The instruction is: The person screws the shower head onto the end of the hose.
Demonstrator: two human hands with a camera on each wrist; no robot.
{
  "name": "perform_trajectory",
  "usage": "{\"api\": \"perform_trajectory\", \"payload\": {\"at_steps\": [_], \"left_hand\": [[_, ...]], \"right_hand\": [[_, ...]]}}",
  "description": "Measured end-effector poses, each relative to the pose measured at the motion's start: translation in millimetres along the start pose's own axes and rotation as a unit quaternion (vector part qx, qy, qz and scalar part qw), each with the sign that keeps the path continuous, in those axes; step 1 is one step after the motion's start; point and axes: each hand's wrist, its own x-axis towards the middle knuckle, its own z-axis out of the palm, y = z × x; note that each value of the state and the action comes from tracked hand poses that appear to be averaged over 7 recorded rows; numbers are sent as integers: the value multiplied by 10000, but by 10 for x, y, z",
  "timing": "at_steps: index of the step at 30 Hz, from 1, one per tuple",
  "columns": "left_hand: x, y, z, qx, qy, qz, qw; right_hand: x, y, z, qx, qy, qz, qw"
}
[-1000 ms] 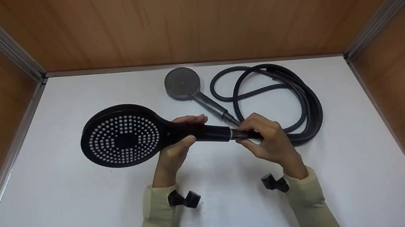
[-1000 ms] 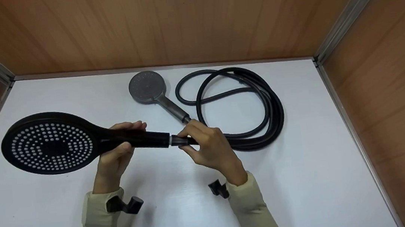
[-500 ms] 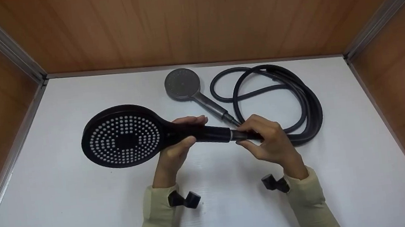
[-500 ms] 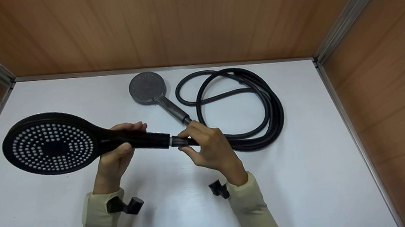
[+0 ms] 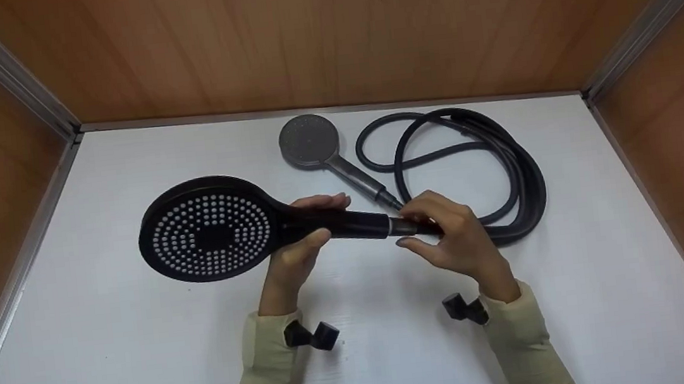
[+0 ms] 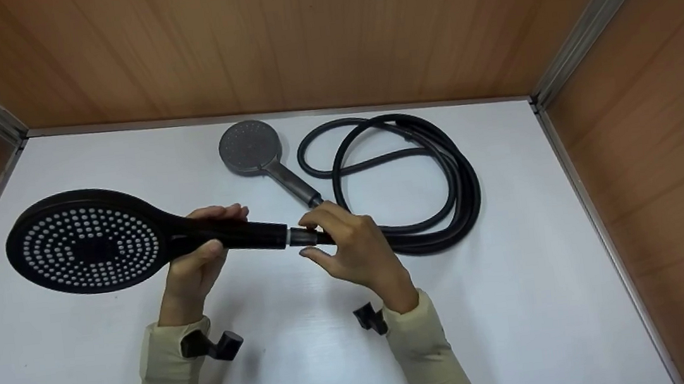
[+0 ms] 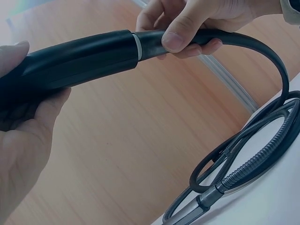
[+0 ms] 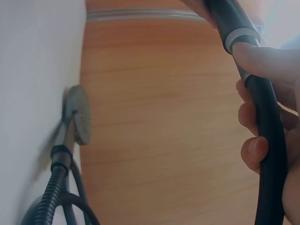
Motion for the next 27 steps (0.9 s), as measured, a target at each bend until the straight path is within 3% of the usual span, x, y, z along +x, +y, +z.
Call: {"api": "perform_trajectory", "payload": {"at_steps": [10,18,27], "left_hand": [[8,2,8,-48,-34,13,10000],[6,5,23,-255,-40,-31,9997],[20,26,50,-169,-77,8,9998]], "right_hand": [[21,-2,7,-7,183,-200,9996],[25,-10,-19,102,125,-167,9997],[33,-36,-55,220,84,-183,9996]]}}
